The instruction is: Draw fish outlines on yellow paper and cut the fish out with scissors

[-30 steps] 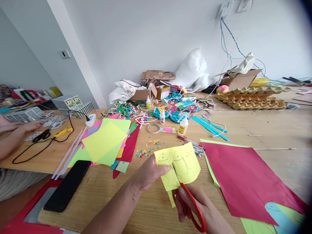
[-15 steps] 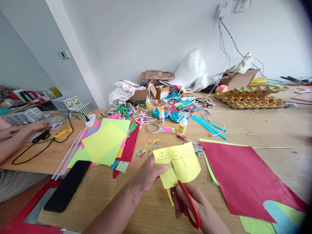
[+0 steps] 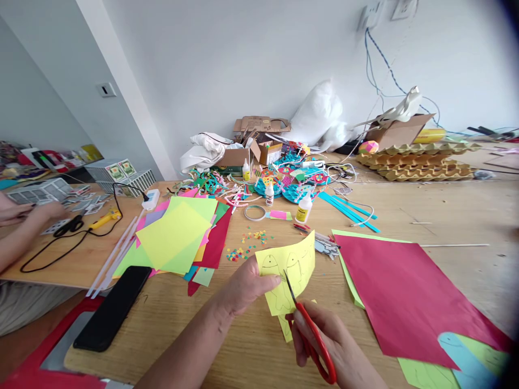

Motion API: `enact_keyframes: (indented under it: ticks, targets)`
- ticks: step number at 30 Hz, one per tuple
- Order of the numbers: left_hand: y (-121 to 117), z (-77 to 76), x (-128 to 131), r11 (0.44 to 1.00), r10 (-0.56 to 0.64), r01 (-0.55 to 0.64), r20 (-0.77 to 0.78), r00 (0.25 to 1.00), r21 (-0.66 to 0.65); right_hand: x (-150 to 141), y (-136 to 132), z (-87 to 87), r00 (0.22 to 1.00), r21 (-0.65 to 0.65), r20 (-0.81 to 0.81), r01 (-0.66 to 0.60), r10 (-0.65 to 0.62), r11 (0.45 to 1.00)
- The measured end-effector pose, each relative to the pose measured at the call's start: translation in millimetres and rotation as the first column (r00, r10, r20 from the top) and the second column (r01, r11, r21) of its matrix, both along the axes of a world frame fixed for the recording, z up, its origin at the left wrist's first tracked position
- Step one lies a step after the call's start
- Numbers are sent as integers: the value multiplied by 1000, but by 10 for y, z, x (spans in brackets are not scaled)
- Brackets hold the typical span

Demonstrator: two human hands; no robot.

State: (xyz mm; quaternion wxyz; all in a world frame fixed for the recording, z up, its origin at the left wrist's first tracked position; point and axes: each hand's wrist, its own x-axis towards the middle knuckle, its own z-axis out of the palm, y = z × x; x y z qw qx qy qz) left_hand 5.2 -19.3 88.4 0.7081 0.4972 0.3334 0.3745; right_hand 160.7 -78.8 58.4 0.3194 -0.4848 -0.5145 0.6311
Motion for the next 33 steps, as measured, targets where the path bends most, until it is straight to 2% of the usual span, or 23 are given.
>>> enact_keyframes:
  ticks: [9,16,23,27,33]
  targets:
    - [-3,-15,8,996,-28,36,102,994,-76,-9,-4,40,1000,21,20,8,-8,1000]
    - [12,-44,6,993,-25,38,119,993,-108,-34,-9,-91,997,17,65,30,-31,999]
    - [15,-52,-32,998,-7,13,99,995,-63,-45,-21,-93,993,46,108,41,-46,998]
    - [29,-41,-67,996,76,-73,58,995,-47,-57,-22,-72,994,71,96,46,-52,996]
    - [23,-38,-91,995,41,-31,99,994,-96,-45,-27,-55,999,38,2,-37,37,999]
